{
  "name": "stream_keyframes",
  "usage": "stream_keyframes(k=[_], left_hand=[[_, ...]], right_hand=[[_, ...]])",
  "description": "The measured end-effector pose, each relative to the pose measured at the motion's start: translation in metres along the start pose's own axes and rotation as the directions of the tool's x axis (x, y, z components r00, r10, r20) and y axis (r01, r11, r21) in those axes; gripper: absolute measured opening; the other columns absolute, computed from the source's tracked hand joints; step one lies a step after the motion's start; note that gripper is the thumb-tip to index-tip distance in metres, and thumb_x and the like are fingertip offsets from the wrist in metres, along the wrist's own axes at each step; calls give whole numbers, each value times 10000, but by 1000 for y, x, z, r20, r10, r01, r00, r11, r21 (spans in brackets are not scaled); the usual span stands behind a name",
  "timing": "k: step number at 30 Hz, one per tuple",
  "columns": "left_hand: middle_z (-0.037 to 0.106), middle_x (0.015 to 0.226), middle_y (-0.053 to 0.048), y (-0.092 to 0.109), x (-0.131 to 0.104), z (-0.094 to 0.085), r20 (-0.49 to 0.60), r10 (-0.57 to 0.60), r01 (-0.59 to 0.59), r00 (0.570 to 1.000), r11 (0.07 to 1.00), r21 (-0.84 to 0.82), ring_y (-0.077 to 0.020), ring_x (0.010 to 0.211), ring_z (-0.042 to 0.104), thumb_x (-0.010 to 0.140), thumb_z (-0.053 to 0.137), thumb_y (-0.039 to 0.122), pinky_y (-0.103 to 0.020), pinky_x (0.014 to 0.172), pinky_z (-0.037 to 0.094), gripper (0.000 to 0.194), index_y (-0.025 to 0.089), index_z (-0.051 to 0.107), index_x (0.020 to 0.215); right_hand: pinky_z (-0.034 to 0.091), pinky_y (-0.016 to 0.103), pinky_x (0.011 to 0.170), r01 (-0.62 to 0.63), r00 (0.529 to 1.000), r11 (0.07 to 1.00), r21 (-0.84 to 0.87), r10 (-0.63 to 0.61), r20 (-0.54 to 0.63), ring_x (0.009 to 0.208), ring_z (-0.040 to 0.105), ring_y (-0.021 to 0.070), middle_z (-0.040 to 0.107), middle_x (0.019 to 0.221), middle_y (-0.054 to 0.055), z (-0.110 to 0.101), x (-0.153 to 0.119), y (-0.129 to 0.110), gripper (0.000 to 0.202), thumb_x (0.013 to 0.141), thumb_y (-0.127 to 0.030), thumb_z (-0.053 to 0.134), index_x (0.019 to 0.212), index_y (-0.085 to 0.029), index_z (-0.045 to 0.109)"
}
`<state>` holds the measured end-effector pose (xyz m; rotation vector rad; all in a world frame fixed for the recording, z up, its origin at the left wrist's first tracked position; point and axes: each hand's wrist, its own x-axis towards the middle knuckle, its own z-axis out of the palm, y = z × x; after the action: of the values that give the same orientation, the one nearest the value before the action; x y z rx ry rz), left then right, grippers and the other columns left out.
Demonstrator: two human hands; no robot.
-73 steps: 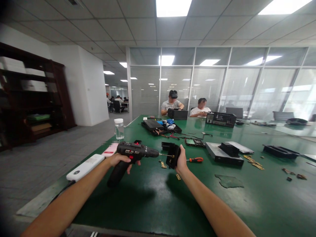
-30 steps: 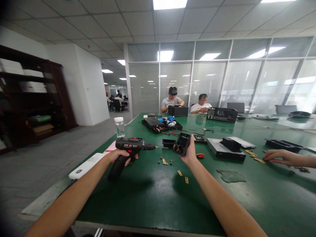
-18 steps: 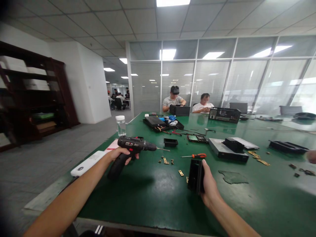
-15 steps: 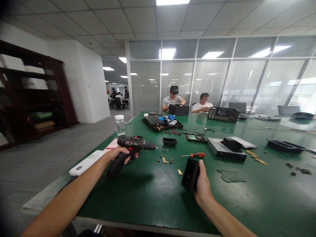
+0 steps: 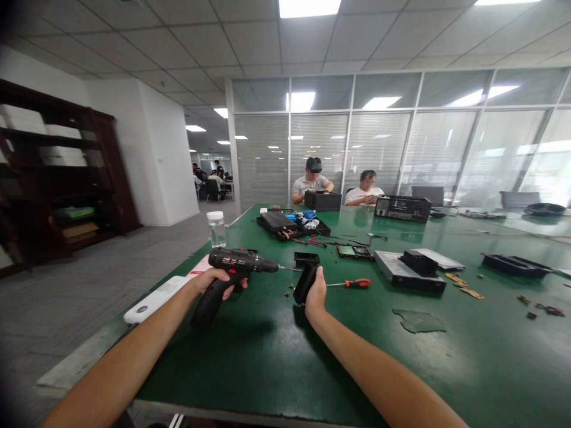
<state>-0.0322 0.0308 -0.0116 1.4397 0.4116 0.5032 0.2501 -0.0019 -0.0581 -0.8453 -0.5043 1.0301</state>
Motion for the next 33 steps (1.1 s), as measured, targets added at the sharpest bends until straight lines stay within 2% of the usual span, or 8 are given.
stream_keyframes(k=[2, 6, 11, 14, 17, 22, 28, 33], left_hand=[[598, 753, -123, 0, -1, 0, -1, 13, -13, 1000, 1000, -15, -144, 501, 512, 618, 469, 239, -247, 465, 389, 454, 16, 537, 1007], [581, 902, -146, -1, -2, -4, -12, 30, -30, 999, 998, -51, -132, 510, 509, 602, 474, 230, -248, 463, 392, 460, 37, 518, 1018], [577, 900, -144, -1, -4, -7, -26, 49, -51, 998, 997, -53, -130, 512, 507, 609, 472, 222, -251, 472, 392, 461, 39, 504, 1031], [581, 869, -141, 0, -4, -5, -32, 48, -49, 998, 999, -24, -130, 515, 507, 618, 476, 221, -254, 483, 396, 455, 33, 502, 1031], [582, 852, -139, 1, -3, -3, -30, 56, -55, 998, 998, 25, -135, 518, 510, 622, 488, 219, -255, 477, 396, 435, 33, 509, 1015], [577, 839, -129, 6, -1, 4, -21, 102, -100, 995, 993, 62, -131, 511, 508, 629, 500, 223, -254, 481, 398, 411, 41, 519, 997], [556, 834, -117, 12, -2, 12, -17, 138, -136, 990, 986, 91, -135, 568, 511, 615, 535, 231, -240, 501, 403, 412, 45, 533, 982], [537, 752, -81, 11, 2, 22, 13, 113, -114, 993, 985, 129, -130, 548, 507, 630, 544, 231, -246, 512, 401, 379, 46, 545, 960]], right_hand=[[428, 251, 339, -32, 999, 999, 40, 31, 23, 378, 516, 134, 534, 491, -36, -3, -6, -2, 372, 707, -555, 474, 771, -194, 534], [464, 296, 385, -184, 977, 979, 92, 172, 123, 441, 562, 169, 582, 550, 6, -3, -23, -8, 417, 706, -582, 451, 799, -184, 536], [502, 318, 483, -326, 931, 933, 153, 289, 224, 540, 589, 169, 581, 594, -2, 9, -33, -4, 372, 706, -565, 469, 788, -207, 535], [498, 314, 483, -415, 890, 901, 124, 375, 259, 530, 576, 160, 555, 557, -6, 18, -33, 6, 358, 695, -549, 500, 754, -197, 536], [474, 307, 425, -380, 907, 920, 101, 348, 237, 491, 564, 170, 550, 543, 4, 18, -27, 11, 387, 687, -568, 488, 734, -187, 537], [494, 306, 487, -266, 952, 940, 213, 222, 210, 527, 576, 156, 565, 578, -19, 2, -17, -2, 300, 721, -508, 475, 757, -215, 524], [482, 332, 493, -228, 963, 958, 174, 196, 182, 493, 571, 172, 574, 552, -10, -8, 1, -30, 352, 736, -547, 401, 743, -218, 527], [469, 322, 512, -254, 946, 954, 158, 211, 247, 542, 595, 193, 611, 589, 26, -10, 10, -38, 405, 714, -561, 411, 792, -199, 576]])
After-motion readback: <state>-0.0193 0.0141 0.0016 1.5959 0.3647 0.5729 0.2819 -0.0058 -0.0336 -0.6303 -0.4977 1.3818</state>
